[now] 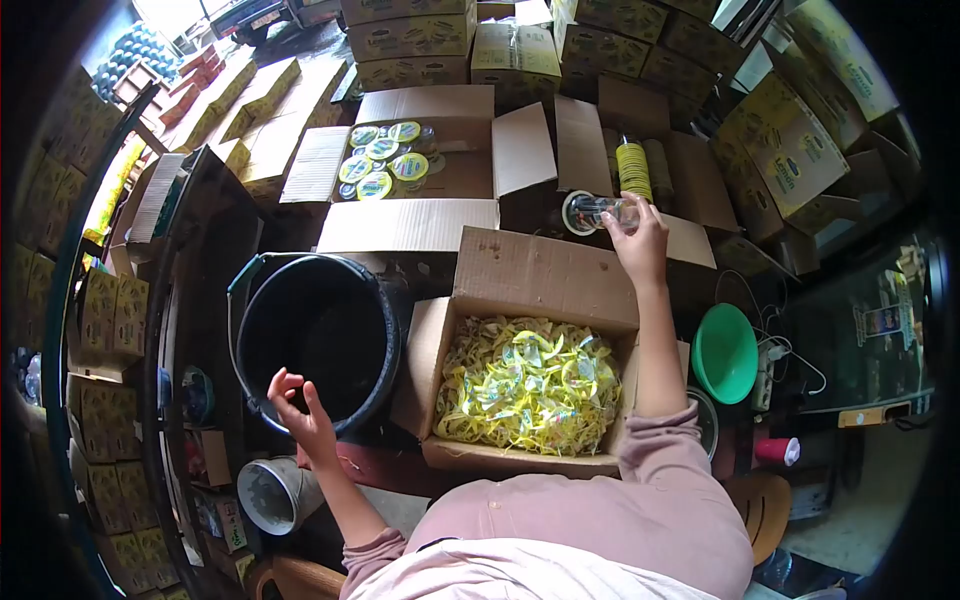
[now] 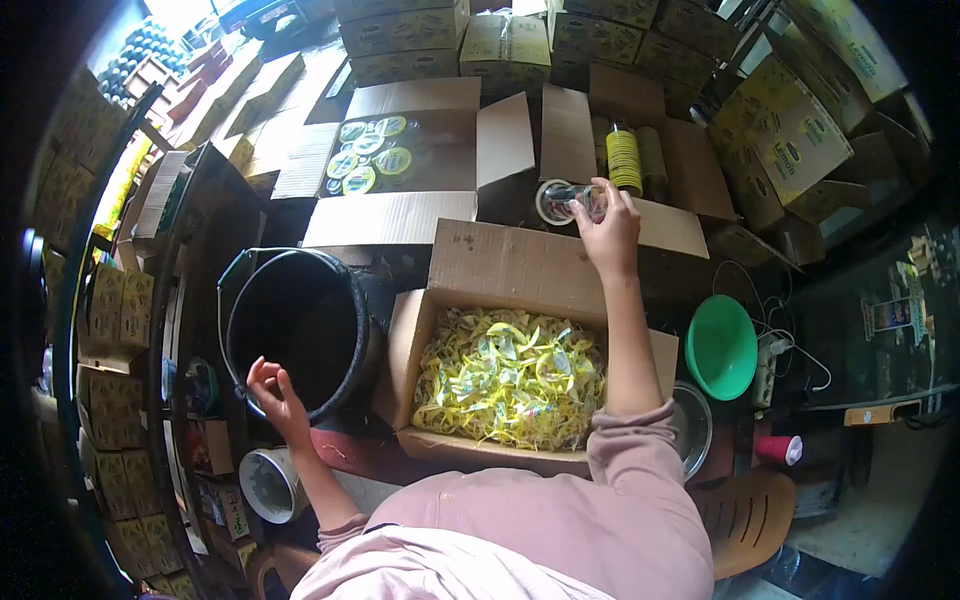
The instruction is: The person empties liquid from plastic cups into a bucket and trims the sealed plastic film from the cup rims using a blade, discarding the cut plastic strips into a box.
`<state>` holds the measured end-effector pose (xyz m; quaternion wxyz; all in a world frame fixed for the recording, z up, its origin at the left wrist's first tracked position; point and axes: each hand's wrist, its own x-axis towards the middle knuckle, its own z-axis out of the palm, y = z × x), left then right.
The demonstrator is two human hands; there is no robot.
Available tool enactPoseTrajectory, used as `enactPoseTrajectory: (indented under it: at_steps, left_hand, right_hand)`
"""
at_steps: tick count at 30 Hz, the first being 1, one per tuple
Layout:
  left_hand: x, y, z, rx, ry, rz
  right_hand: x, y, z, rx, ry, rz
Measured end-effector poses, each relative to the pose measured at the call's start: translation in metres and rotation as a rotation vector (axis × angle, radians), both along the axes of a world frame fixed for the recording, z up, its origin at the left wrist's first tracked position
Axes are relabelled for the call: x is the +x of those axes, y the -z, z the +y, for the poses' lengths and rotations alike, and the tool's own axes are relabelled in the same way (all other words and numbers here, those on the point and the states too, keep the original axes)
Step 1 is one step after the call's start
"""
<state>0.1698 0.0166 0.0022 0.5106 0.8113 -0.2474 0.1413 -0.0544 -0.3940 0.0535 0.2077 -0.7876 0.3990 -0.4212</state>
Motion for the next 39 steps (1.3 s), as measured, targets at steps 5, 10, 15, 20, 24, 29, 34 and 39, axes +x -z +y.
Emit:
enactPoseTrajectory:
  at_steps: [5,10,15,20,24,29,34,39]
  left_hand:
    - [-0.001,0.003,0.001,0.03,-0.03,0.057]
    - [0.001,-0.004,-0.004,0.076,0.01,0.144]
    - [0.0,-0.005,-0.006,0.097,-0.028,0.183]
    - [0.0,-0.005,-0.004,0.088,-0.017,0.168]
    - [0.0,-0.005,-0.004,0.066,-0.014,0.17]
    - [-0.001,-0.007,-0.006,0.069,-0.027,0.177]
    - [-0.003,-0.004,-0.004,0.042,-0.103,0.182]
    - [-0.003,-0.001,-0.001,0.012,-0.111,0.172]
  right_hand:
    - [0.041,0.053,-0.059,0.069,-0.047,0.344]
    - [0.07,0.14,-0.096,0.184,-0.2,0.603]
    - [0.075,0.155,-0.101,0.213,-0.22,0.646]
    - [0.046,0.107,-0.103,0.158,-0.099,0.682]
    - [0.065,0.036,-0.085,0.035,0.086,0.468]
    - [0.22,0.054,-0.067,-0.143,-0.361,0.239]
    - [0.34,0.115,-0.054,0.045,-0.473,0.574]
    - [0.372,0.147,-0.04,0.161,-0.334,0.462]
